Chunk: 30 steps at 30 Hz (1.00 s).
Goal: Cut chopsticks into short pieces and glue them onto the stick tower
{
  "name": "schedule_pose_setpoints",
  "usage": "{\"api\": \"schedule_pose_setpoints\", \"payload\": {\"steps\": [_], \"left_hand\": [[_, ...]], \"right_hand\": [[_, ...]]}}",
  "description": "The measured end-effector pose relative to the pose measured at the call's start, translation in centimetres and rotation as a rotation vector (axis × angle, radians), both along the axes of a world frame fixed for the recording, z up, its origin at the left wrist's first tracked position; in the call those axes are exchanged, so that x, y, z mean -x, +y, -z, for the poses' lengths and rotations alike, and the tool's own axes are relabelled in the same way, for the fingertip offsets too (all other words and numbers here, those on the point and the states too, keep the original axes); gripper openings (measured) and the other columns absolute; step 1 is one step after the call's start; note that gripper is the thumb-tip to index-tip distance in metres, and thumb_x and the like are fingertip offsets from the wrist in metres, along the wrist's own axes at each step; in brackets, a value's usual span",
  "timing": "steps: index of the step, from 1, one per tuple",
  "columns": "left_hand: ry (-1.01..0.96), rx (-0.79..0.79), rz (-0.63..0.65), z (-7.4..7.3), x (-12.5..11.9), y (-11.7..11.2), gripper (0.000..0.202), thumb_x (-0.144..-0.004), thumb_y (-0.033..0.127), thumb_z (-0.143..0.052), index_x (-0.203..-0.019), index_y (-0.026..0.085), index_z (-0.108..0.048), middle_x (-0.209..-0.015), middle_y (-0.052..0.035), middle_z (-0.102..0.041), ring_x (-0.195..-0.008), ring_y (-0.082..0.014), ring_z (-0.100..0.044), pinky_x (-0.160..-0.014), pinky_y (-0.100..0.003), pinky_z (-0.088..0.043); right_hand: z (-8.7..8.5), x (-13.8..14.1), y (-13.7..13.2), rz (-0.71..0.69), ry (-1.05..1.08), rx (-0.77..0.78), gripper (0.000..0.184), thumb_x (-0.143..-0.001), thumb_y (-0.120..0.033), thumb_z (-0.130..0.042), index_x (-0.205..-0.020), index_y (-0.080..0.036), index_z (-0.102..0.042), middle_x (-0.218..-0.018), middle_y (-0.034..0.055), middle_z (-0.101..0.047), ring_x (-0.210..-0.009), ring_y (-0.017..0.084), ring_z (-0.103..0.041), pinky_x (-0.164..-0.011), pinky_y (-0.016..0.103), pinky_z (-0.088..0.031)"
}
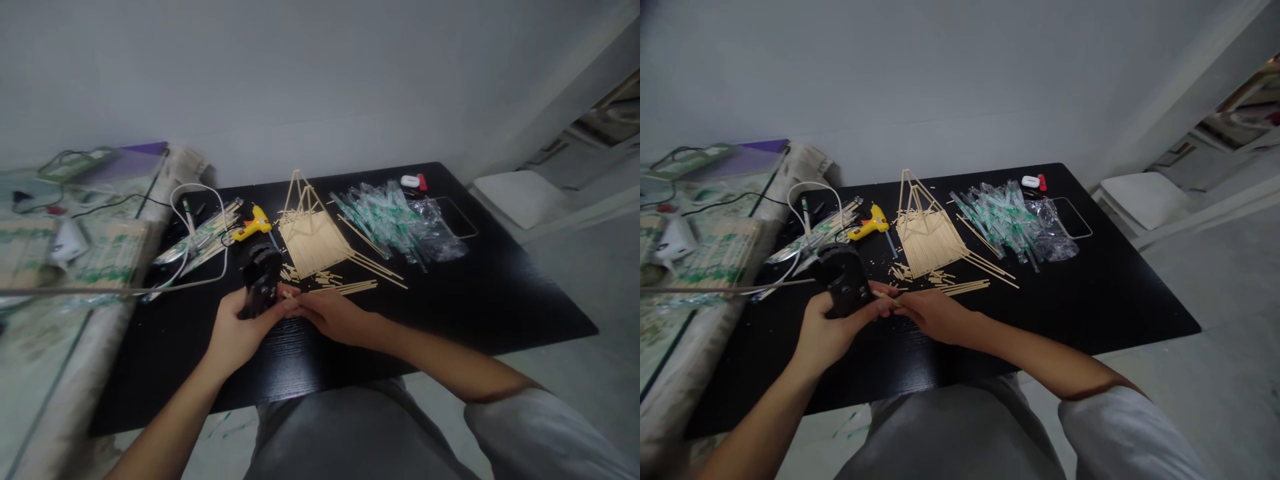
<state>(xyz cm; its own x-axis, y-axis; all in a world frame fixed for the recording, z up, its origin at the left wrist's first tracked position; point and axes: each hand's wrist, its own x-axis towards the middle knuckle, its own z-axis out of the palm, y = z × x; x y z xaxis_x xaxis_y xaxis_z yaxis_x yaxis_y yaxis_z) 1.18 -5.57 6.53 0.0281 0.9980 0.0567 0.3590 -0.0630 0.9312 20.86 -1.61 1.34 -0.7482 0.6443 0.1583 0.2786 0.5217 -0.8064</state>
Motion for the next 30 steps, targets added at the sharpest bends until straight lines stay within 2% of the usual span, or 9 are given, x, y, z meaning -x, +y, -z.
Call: {"api": "schedule_pose_setpoints", "payload": {"steps": [2,5,9,13,21,30], "left_hand": [[0.126,-0.043,0.029,-0.6,1.0,-0.1,0.026,-0.085,0.042,-0.072,-0.098,0.019,-0.074,-0.096,-0.0047,-0.078,-0.081,-0.02,-0.072,-0.077,-0.032,-0.061],[0.426,-0.126,0.076,-1.9,3.1,-0.6,0.029,-0.092,0.041,-0.062,-0.111,0.021,-0.068,-0.104,-0.0049,-0.076,-0.091,-0.0213,-0.071,-0.083,-0.031,-0.057],[0.824,-0.211,0.136,-3.0,5.1,-1.5,0.044,-0.094,0.04,-0.054,-0.133,0.02,-0.057,-0.122,-0.0117,-0.069,-0.107,-0.0298,-0.067,-0.094,-0.043,-0.053],[1.066,-0.232,0.172,-3.2,5.4,-2.0,0.048,-0.094,0.035,-0.05,-0.14,0.021,-0.052,-0.12,-0.014,-0.065,-0.106,-0.0336,-0.064,-0.09,-0.048,-0.053],[1.294,-0.308,0.209,-3.1,5.0,-1.9,0.05,-0.093,0.03,-0.054,-0.141,0.018,-0.052,-0.113,-0.0151,-0.063,-0.094,-0.0325,-0.064,-0.082,-0.046,-0.054],[1.372,-0.344,0.214,-3.5,5.0,-2.0,0.045,-0.092,0.032,-0.054,-0.135,0.017,-0.058,-0.099,-0.0132,-0.064,-0.079,-0.0291,-0.064,-0.076,-0.043,-0.055]], "right_hand": [[0.2,0.0,0.0,0.019,-0.017,-0.012,0.023,-0.105,-0.025,-0.049,-0.108,-0.016,-0.07,-0.098,0.0094,-0.077,-0.09,0.02,-0.073,-0.081,0.029,-0.051],[0.3,0.0,-0.1,0.029,-0.009,-0.021,0.022,-0.105,-0.026,-0.049,-0.106,-0.017,-0.069,-0.097,0.0084,-0.076,-0.091,0.019,-0.071,-0.083,0.028,-0.05],[0.4,0.2,0.0,0.03,-0.008,-0.037,0.023,-0.106,-0.026,-0.048,-0.099,-0.016,-0.067,-0.09,0.0066,-0.074,-0.085,0.018,-0.069,-0.08,0.027,-0.048],[0.2,0.4,0.1,0.029,-0.026,-0.073,0.023,-0.105,-0.026,-0.049,-0.094,-0.016,-0.066,-0.086,0.0061,-0.073,-0.079,0.017,-0.067,-0.074,0.026,-0.045],[0.2,0.4,0.3,0.044,-0.13,-0.139,0.028,-0.106,-0.03,-0.048,-0.087,-0.016,-0.064,-0.08,0.0074,-0.071,-0.075,0.018,-0.065,-0.069,0.026,-0.042],[-0.1,0.4,0.2,0.026,-0.122,-0.147,0.026,-0.106,-0.027,-0.048,-0.087,-0.016,-0.064,-0.08,0.0059,-0.07,-0.072,0.016,-0.063,-0.067,0.025,-0.039]]}}
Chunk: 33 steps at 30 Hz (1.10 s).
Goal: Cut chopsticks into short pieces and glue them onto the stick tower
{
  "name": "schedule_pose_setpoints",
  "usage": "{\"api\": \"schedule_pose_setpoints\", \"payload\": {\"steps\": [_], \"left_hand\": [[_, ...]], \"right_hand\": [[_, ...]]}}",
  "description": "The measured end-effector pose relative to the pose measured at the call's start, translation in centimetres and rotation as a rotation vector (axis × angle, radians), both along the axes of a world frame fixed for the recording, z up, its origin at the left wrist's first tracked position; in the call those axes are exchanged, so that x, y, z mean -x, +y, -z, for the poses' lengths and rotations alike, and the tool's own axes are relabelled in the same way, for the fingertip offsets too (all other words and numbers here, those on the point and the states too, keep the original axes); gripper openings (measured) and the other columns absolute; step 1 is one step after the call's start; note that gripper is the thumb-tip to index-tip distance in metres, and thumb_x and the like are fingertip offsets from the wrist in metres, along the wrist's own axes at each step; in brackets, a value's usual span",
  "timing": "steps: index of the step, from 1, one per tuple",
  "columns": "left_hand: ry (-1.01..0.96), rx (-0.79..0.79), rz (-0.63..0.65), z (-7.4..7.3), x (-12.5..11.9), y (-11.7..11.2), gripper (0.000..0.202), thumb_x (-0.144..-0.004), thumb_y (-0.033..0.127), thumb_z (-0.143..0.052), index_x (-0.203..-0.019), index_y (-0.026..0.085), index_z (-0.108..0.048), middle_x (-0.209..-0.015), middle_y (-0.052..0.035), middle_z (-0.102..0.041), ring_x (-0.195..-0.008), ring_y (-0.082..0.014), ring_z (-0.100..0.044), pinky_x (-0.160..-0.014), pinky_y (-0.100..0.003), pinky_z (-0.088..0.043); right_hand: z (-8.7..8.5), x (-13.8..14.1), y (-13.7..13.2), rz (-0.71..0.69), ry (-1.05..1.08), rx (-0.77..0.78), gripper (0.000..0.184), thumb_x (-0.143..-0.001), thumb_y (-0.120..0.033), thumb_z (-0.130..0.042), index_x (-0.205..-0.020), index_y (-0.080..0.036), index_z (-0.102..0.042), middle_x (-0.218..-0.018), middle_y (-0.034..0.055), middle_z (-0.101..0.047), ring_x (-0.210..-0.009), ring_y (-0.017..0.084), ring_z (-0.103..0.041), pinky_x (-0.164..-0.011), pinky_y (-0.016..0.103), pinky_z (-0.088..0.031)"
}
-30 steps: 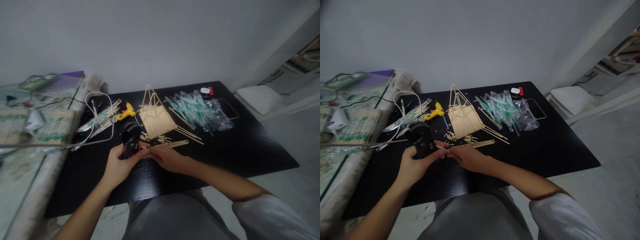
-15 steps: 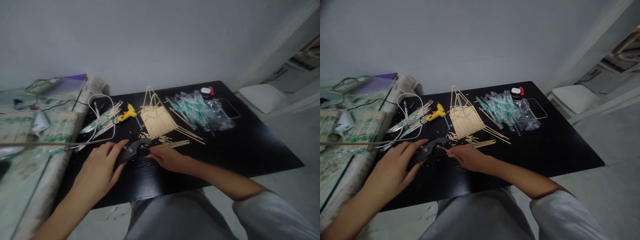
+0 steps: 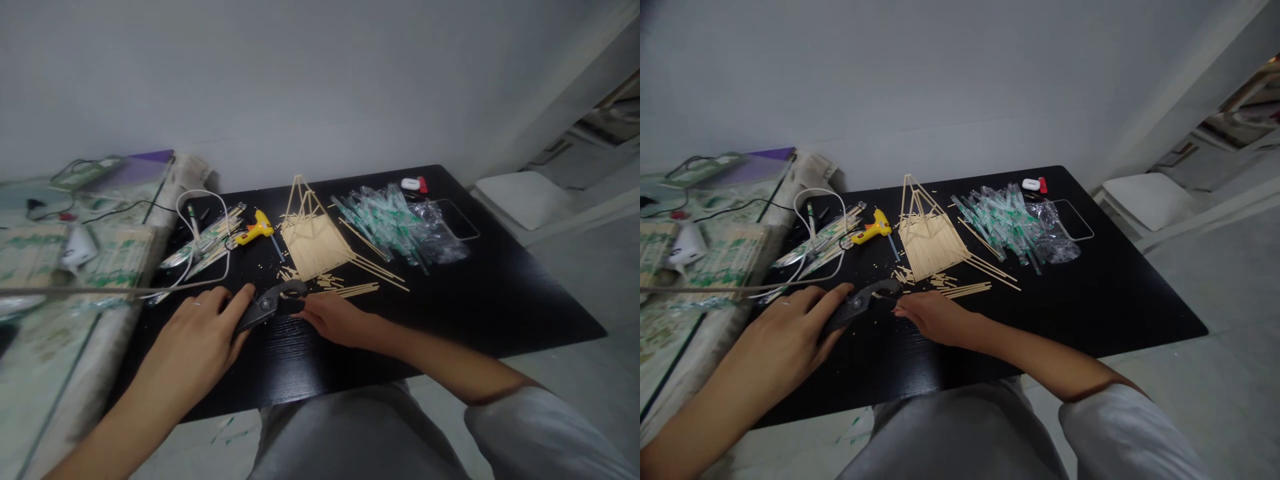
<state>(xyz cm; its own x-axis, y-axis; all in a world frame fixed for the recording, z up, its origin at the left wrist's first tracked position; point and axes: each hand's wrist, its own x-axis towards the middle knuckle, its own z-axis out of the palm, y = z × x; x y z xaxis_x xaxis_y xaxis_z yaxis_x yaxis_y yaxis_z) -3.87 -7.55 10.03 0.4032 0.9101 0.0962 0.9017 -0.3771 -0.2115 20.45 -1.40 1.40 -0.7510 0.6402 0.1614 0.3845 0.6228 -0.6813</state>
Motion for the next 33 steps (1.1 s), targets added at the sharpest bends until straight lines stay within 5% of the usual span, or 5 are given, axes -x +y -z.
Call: {"api": "schedule_pose_setpoints", "payload": {"steps": [18,24,28,33], "left_hand": [[0.066,0.029,-0.073,0.0,0.0,0.1,0.043,-0.083,0.013,-0.046,-0.12,0.024,-0.063,-0.087,-0.0074,-0.068,-0.066,-0.0252,-0.067,-0.062,-0.034,-0.051],[-0.289,0.072,-0.126,1.8,0.3,2.0,0.033,-0.086,0.022,-0.049,-0.117,0.021,-0.061,-0.098,-0.0084,-0.075,-0.079,-0.0256,-0.072,-0.069,-0.032,-0.052],[-0.528,0.143,-0.194,3.3,-0.6,4.0,0.026,-0.093,0.042,-0.052,-0.104,0.021,-0.065,-0.081,-0.0034,-0.074,-0.066,-0.0214,-0.069,-0.061,-0.028,-0.047],[-0.846,0.243,-0.136,5.0,-2.2,6.3,0.033,-0.093,0.05,-0.057,-0.085,0.02,-0.069,-0.075,-0.0013,-0.072,-0.068,-0.0173,-0.065,-0.065,-0.025,-0.047]], "right_hand": [[-0.4,0.0,-0.1,-0.001,0.014,0.054,0.026,-0.105,-0.027,-0.049,-0.092,-0.016,-0.068,-0.084,0.0068,-0.072,-0.076,0.017,-0.066,-0.07,0.026,-0.043],[-2.1,-3.3,0.8,0.013,0.099,0.066,0.018,-0.102,-0.021,-0.056,-0.108,-0.015,-0.071,-0.103,0.0087,-0.074,-0.096,0.019,-0.067,-0.088,0.03,-0.048],[-3.1,-7.0,3.1,0.194,-0.051,0.046,0.015,-0.098,-0.023,-0.062,-0.096,-0.016,-0.075,-0.092,0.0075,-0.072,-0.085,0.019,-0.066,-0.079,0.03,-0.048],[-1.8,-8.6,5.1,0.366,-0.289,-0.012,0.002,-0.088,-0.015,-0.073,-0.09,-0.014,-0.072,-0.084,0.0057,-0.07,-0.078,0.019,-0.063,-0.072,0.029,-0.043]]}}
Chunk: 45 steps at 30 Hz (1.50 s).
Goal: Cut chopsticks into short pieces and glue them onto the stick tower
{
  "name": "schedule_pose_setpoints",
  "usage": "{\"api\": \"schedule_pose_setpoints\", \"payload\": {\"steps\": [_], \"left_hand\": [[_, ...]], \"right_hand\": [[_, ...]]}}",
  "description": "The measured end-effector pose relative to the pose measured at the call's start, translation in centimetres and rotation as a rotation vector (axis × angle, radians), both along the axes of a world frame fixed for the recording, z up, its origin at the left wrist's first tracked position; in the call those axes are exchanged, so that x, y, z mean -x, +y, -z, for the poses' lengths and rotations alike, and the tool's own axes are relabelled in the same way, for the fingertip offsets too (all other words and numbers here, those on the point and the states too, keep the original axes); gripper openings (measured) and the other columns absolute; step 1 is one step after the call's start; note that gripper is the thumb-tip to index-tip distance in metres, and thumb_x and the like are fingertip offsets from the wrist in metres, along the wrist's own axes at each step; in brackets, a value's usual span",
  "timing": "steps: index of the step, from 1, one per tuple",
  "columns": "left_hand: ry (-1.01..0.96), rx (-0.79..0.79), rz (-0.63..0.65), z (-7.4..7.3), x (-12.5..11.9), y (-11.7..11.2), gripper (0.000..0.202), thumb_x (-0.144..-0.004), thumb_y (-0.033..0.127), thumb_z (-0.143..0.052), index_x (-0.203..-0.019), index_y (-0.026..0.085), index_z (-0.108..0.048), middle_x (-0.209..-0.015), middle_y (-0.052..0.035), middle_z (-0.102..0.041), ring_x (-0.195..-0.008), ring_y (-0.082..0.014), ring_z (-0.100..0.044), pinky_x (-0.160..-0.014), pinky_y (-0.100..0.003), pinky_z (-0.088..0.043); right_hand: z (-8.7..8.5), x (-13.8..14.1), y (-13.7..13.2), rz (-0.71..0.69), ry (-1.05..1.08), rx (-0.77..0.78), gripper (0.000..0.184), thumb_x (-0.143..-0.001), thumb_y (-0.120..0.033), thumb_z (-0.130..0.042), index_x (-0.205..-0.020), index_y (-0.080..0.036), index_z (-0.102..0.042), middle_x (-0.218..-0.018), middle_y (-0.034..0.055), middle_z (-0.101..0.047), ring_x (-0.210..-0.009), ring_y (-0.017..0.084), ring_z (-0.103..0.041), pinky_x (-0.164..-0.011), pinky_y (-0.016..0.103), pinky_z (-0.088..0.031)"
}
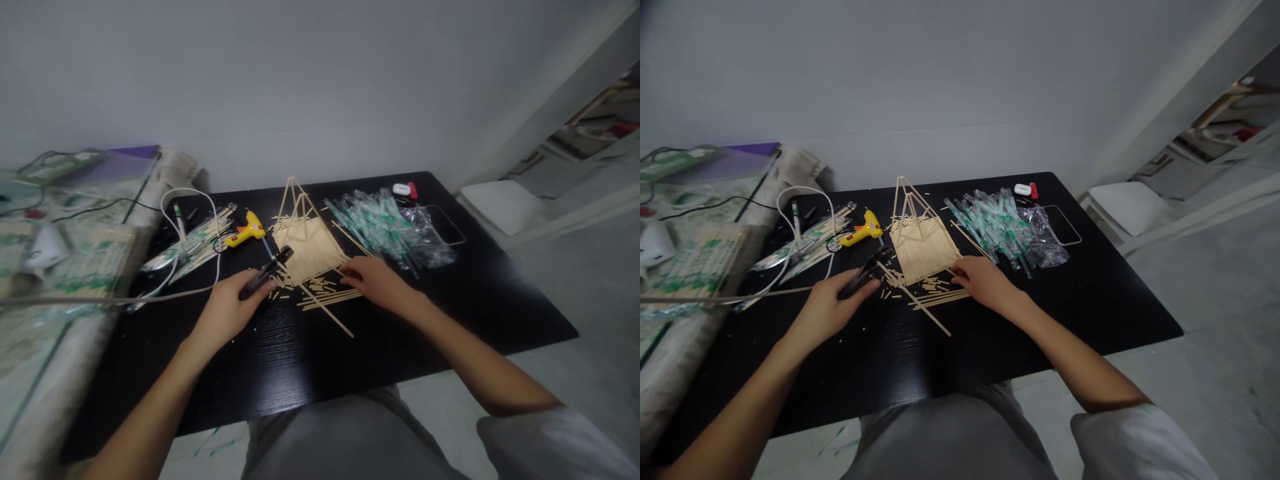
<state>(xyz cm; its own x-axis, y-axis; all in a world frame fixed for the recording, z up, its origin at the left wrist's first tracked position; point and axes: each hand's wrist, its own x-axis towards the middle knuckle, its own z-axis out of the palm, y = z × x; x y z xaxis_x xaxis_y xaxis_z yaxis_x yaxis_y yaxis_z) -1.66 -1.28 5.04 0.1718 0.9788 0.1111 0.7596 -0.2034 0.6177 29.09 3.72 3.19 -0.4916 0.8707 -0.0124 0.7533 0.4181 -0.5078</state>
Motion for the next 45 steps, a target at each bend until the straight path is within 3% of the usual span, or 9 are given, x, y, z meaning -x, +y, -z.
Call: {"api": "schedule_pose_setpoints", "payload": {"steps": [4,8,12,14,18,22,26,36,45], "left_hand": [[-0.161,0.071,-0.024,1.1,-0.5,0.8,0.035,-0.091,0.049,-0.06,-0.077,0.018,-0.066,-0.064,0.0014,-0.064,-0.061,-0.0149,-0.058,-0.058,-0.023,-0.042],[-0.207,0.119,-0.036,2.1,-0.5,1.0,0.039,-0.089,0.051,-0.06,-0.069,0.018,-0.06,-0.058,0.0036,-0.055,-0.057,-0.0126,-0.05,-0.055,-0.023,-0.039],[-0.211,0.135,-0.025,2.6,-0.7,0.9,0.038,-0.087,0.052,-0.062,-0.072,0.017,-0.064,-0.056,0.0044,-0.051,-0.055,-0.0119,-0.046,-0.053,-0.022,-0.037],[-0.204,0.139,-0.012,2.7,-0.9,0.7,0.038,-0.085,0.052,-0.063,-0.073,0.016,-0.065,-0.054,0.0048,-0.049,-0.053,-0.0117,-0.045,-0.052,-0.022,-0.036],[-0.191,0.18,0.027,3.0,-1.1,0.4,0.039,-0.086,0.053,-0.063,-0.074,0.016,-0.066,-0.052,0.0047,-0.049,-0.052,-0.0119,-0.044,-0.05,-0.022,-0.033],[-0.203,0.246,0.059,3.6,-1.1,0.3,0.041,-0.087,0.054,-0.06,-0.073,0.016,-0.066,-0.052,0.0041,-0.05,-0.051,-0.0119,-0.044,-0.048,-0.022,-0.033],[-0.23,0.307,0.067,3.8,-1.1,0.2,0.045,-0.088,0.057,-0.057,-0.071,0.016,-0.064,-0.053,0.0033,-0.052,-0.05,-0.0116,-0.046,-0.048,-0.022,-0.034],[-0.267,0.418,0.009,3.9,-1.4,0.0,0.05,-0.086,0.063,-0.057,-0.064,0.018,-0.057,-0.052,0.003,-0.051,-0.048,-0.0112,-0.044,-0.046,-0.022,-0.032],[-0.173,0.338,0.003,3.9,-1.3,0.3,0.053,-0.086,0.063,-0.055,-0.059,0.019,-0.048,-0.055,0.0044,-0.038,-0.052,-0.0099,-0.034,-0.048,-0.023,-0.024]], "right_hand": [[1.2,0.6,0.3,0.01,-0.057,0.006,0.004,-0.09,-0.017,-0.072,-0.092,-0.014,-0.071,-0.089,0.0067,-0.071,-0.082,0.019,-0.064,-0.074,0.029,-0.043],[1.3,1.0,0.4,0.016,-0.085,-0.029,0.005,-0.09,-0.017,-0.072,-0.093,-0.013,-0.071,-0.092,0.0086,-0.072,-0.091,0.022,-0.065,-0.081,0.031,-0.045],[0.7,1.3,0.1,0.033,0.118,-0.041,0.007,-0.091,-0.02,-0.071,-0.094,-0.014,-0.071,-0.091,0.008,-0.072,-0.088,0.02,-0.066,-0.082,0.032,-0.048],[0.1,1.6,-0.1,0.004,0.348,0.072,0.014,-0.091,-0.025,-0.072,-0.1,-0.014,-0.071,-0.094,0.0068,-0.073,-0.081,0.016,-0.067,-0.077,0.029,-0.051],[-1.2,2.7,-0.1,-0.174,0.789,0.533,0.05,-0.085,-0.031,-0.077,-0.131,-0.021,-0.06,-0.127,0.0092,-0.065,-0.082,0.012,-0.069,-0.073,0.027,-0.058],[-1.9,3.8,0.4,-0.315,0.981,0.851,0.072,-0.077,-0.024,-0.085,-0.14,-0.028,-0.053,-0.144,0.0107,-0.05,-0.084,0.012,-0.072,-0.077,0.032,-0.063],[-1.7,4.8,0.8,-0.346,1.058,0.95,0.067,-0.073,-0.018,-0.087,-0.134,-0.023,-0.059,-0.14,0.0098,-0.056,-0.084,0.013,-0.073,-0.078,0.029,-0.063],[-1.2,5.7,0.7,-0.206,1.121,1.132,0.05,-0.066,-0.013,-0.089,-0.113,-0.015,-0.071,-0.126,0.0084,-0.068,-0.083,0.015,-0.075,-0.076,0.024,-0.063],[-0.5,5.7,0.8,-0.146,1.161,1.17,0.056,-0.067,-0.009,-0.087,-0.119,-0.019,-0.07,-0.127,0.0069,-0.068,-0.085,0.015,-0.075,-0.081,0.027,-0.063]]}}
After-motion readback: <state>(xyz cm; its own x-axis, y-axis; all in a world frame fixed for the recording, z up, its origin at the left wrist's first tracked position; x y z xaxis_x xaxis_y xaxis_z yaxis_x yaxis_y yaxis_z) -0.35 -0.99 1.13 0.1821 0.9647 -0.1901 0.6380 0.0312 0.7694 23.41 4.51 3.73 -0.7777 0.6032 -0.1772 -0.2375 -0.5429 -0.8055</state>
